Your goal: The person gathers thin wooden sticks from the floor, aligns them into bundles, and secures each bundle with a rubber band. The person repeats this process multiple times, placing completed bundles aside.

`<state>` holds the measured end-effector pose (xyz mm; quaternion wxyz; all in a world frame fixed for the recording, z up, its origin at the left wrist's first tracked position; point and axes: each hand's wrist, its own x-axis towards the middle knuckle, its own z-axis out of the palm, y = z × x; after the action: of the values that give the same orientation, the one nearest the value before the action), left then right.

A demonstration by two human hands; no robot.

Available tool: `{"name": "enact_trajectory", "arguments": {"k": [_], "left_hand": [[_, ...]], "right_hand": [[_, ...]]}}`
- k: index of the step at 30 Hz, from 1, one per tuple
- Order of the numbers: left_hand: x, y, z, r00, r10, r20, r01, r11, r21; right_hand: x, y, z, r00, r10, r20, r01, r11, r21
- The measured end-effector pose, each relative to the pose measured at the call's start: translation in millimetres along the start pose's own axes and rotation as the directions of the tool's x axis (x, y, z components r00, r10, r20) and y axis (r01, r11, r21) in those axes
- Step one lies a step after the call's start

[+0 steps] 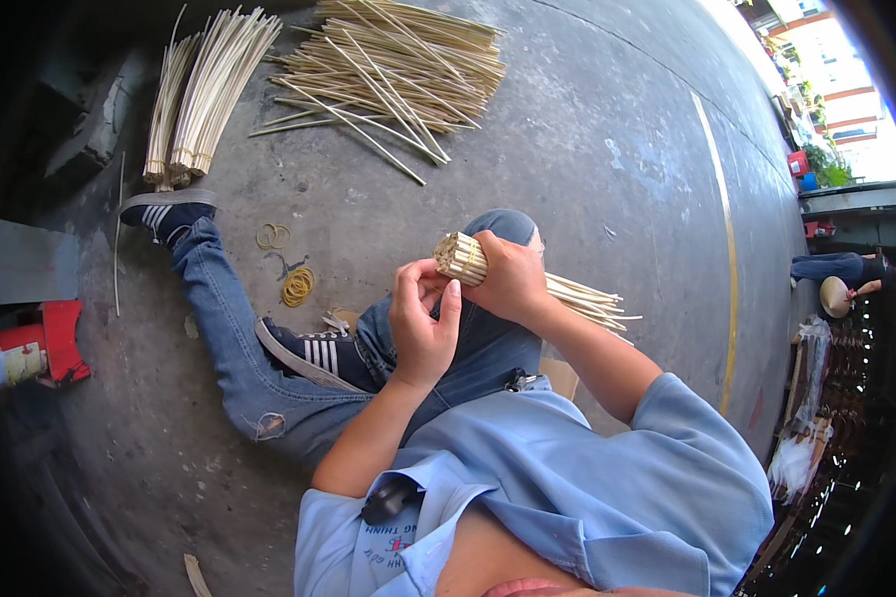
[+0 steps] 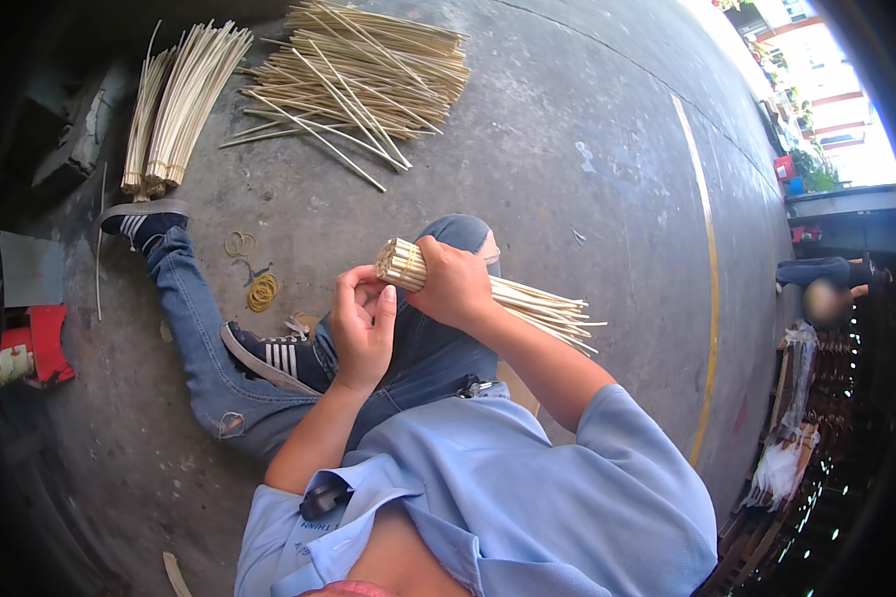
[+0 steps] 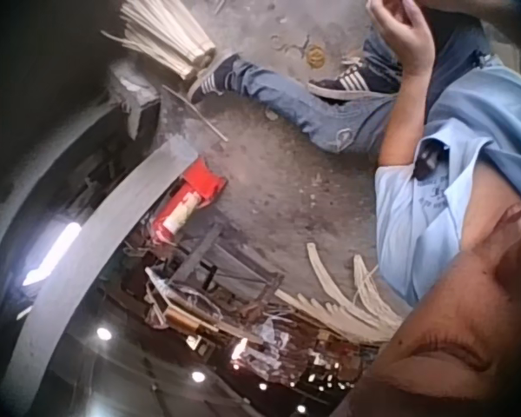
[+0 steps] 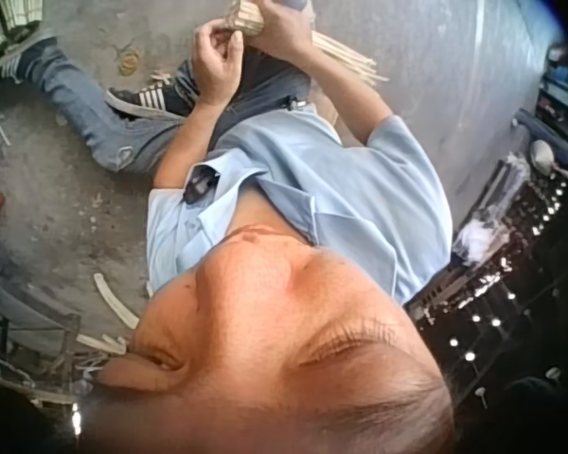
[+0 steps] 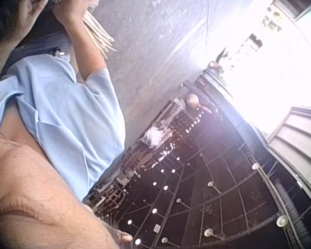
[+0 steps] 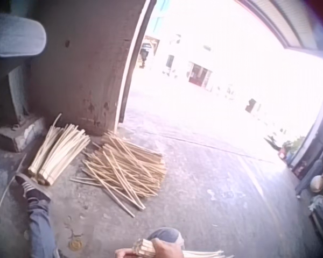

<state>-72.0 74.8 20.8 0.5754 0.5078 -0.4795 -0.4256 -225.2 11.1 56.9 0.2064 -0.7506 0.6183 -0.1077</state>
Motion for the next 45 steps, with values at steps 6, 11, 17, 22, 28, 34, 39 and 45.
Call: {"name": "enact_trajectory", "arguments": {"k": [6, 11, 17, 22, 28, 34, 39, 45], "left_hand": [[20.4, -32.8, 13.5, 0.937, -0.318, 0.143, 0.319, 0.619, -0.718], [37.2, -28.3, 34.3, 0.949, -0.234, 0.211, 0.293, 0.408, -0.865], [44.1, -29.7, 37.7, 0.953, -0.303, 0.022, 0.183, 0.515, -0.837], [66.0, -30.2, 8.2, 0.941, -0.328, -0.082, 0.079, 0.45, -0.89], [68.7, -21.0, 7.1, 0.91, -0.406, -0.083, 0.115, 0.44, -0.891], [68.7, -12.8, 16.2, 0.918, -0.391, -0.072, 0.13, 0.467, -0.875], [40.1, -6.6, 43.7, 0.92, -0.385, 0.078, 0.239, 0.39, -0.889], [72.6, 12.4, -14.0, 0.969, -0.224, -0.103, 0.024, 0.502, -0.865]], "right_hand": [[6.3, -10.4, -8.2, 0.991, 0.038, 0.126, -0.037, 0.999, -0.009], [18.5, -1.6, -15.6, 0.964, -0.119, 0.236, 0.07, 0.976, 0.205], [18.1, 4.1, -35.7, 0.885, -0.202, 0.419, 0.08, 0.953, 0.292], [-39.2, 44.4, -31.7, 0.963, -0.098, 0.25, 0.1, 0.995, 0.005], [-58.1, 39.6, 9.2, 0.987, -0.12, -0.104, 0.106, 0.985, -0.134], [-55.2, 44.6, 10.5, 0.972, -0.146, -0.185, 0.123, 0.984, -0.13], [-38.1, 23.9, -11.8, 0.982, -0.128, -0.141, 0.117, 0.989, -0.085], [-38.6, 21.7, -44.6, 0.996, -0.042, 0.072, 0.048, 0.995, -0.083]]}}
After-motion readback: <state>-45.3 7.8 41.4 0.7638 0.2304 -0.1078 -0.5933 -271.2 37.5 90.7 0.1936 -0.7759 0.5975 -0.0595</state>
